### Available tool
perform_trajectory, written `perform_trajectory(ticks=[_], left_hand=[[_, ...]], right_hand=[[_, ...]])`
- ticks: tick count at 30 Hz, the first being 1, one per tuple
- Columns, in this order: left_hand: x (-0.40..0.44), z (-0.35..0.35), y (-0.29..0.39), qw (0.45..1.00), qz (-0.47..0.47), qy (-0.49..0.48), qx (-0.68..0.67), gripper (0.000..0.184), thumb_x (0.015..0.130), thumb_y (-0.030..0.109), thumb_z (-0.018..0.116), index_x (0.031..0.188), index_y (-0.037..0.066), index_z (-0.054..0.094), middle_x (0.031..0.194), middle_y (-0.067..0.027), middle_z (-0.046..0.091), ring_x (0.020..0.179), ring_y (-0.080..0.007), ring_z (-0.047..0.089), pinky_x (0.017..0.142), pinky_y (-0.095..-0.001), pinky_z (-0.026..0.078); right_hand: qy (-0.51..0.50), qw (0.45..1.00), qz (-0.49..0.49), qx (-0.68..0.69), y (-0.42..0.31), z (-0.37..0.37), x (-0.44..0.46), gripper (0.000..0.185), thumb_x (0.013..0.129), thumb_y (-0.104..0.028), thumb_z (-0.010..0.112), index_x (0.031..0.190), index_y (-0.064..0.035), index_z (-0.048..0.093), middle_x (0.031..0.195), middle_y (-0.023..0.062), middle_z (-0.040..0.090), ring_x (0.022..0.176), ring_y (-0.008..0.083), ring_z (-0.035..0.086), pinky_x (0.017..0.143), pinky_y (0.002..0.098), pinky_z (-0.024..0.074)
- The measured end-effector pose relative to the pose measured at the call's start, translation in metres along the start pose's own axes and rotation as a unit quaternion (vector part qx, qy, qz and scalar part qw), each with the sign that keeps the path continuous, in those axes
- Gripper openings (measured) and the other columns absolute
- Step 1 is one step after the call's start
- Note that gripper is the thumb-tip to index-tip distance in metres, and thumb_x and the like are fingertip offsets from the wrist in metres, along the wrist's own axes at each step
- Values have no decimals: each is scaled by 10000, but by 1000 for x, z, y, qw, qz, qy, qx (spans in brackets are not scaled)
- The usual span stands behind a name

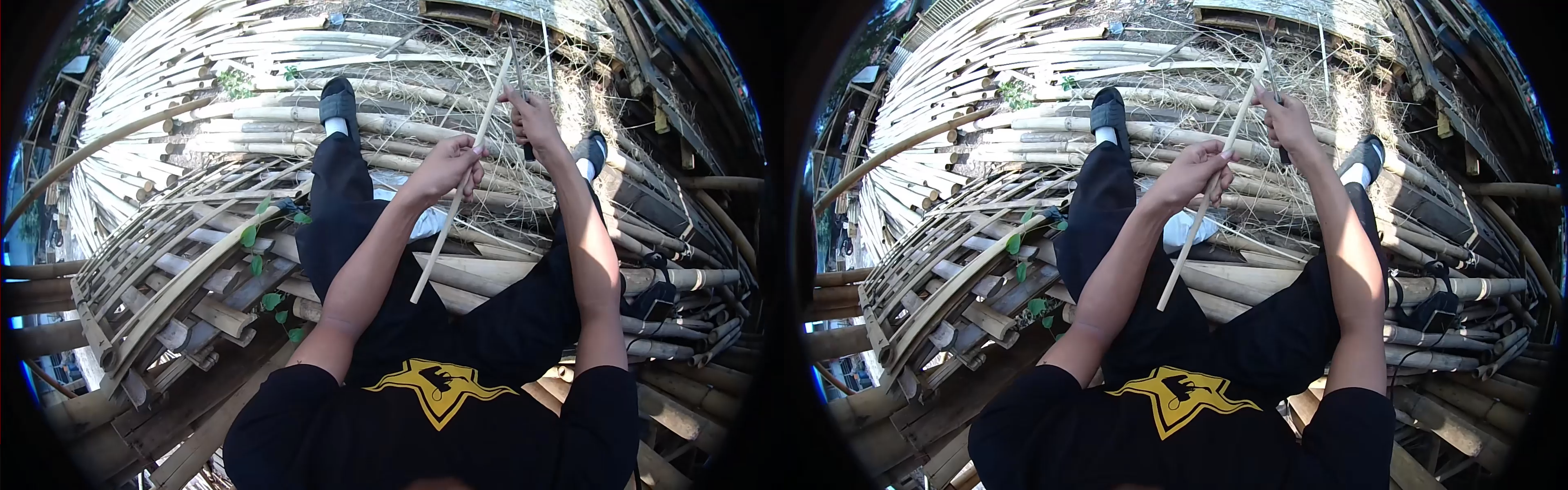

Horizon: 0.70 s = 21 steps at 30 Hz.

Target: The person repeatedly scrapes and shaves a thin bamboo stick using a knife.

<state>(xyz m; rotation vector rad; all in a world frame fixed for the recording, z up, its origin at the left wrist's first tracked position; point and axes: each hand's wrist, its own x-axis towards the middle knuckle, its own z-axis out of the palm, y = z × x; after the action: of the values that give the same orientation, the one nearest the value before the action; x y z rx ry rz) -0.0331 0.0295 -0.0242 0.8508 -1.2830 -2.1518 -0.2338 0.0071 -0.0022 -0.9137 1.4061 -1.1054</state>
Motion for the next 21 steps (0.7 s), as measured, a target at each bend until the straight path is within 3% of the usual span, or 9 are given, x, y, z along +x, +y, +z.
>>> perform_trajectory(ticks=[1, 6, 8, 12, 14, 18, 21], left_hand=[[0, 2, 2, 999, 0, -23, 25, 195, 1004, 216, 425, 1035, 34, 490, 670, -33, 566, 471, -94, 544, 450, -236, 478], [-1, 2, 2, 998, -13, -57, 37, 203, 998, 221, 438, 1023, 31, 505, 699, -46, 596, 505, -103, 578, 488, -250, 510], [0, 3, 2, 997, -18, -69, 32, 207, 996, 222, 443, 1020, 27, 510, 701, -47, 598, 504, -104, 577, 492, -252, 513], [2, 1, 1, 994, -23, -90, 53, 235, 988, 240, 463, 1033, 16, 516, 717, -56, 608, 547, -124, 615, 513, -262, 527], [2, 2, 2, 992, -27, -103, 63, 246, 986, 250, 470, 1038, 14, 518, 728, -61, 613, 566, -133, 629, 520, -267, 532], [1, 11, 7, 996, -20, -72, 46, 300, 981, 292, 481, 1069, 6, 496, 750, -66, 612, 547, -151, 633, 515, -277, 540], [5, 11, 10, 999, 15, -42, 29, 316, 983, 304, 477, 1096, 10, 479, 743, -62, 606, 495, -148, 609, 485, -265, 530]], right_hand=[[18, 999, -26, -24, 8, 1, 4, 304, 938, -356, 571, 899, -55, 567, 556, -93, 314, 408, 10, 274, 365, 202, 204], [54, 998, -19, 0, 4, 10, -10, 272, 921, -328, 604, 852, -73, 541, 556, -87, 345, 404, 9, 294, 362, 198, 216], [134, 989, -46, -34, 13, 9, -6, 271, 922, -323, 601, 836, -79, 521, 556, -84, 352, 400, 7, 292, 360, 198, 218], [171, 983, -52, -43, 10, 4, -6, 253, 926, -293, 598, 820, -84, 502, 554, -83, 351, 393, 10, 285, 357, 201, 212], [110, 990, -35, 76, 9, 2, -10, 237, 925, -261, 604, 809, -87, 493, 552, -82, 353, 392, 15, 285, 357, 206, 211], [60, 994, -41, 82, 6, 12, -20, 233, 921, -245, 613, 802, -87, 489, 552, -81, 360, 395, 17, 288, 362, 207, 213], [31, 998, -35, 32, 12, 22, -25, 302, 894, -321, 639, 784, -56, 545, 571, -45, 437, 413, 48, 373, 374, 224, 304]])
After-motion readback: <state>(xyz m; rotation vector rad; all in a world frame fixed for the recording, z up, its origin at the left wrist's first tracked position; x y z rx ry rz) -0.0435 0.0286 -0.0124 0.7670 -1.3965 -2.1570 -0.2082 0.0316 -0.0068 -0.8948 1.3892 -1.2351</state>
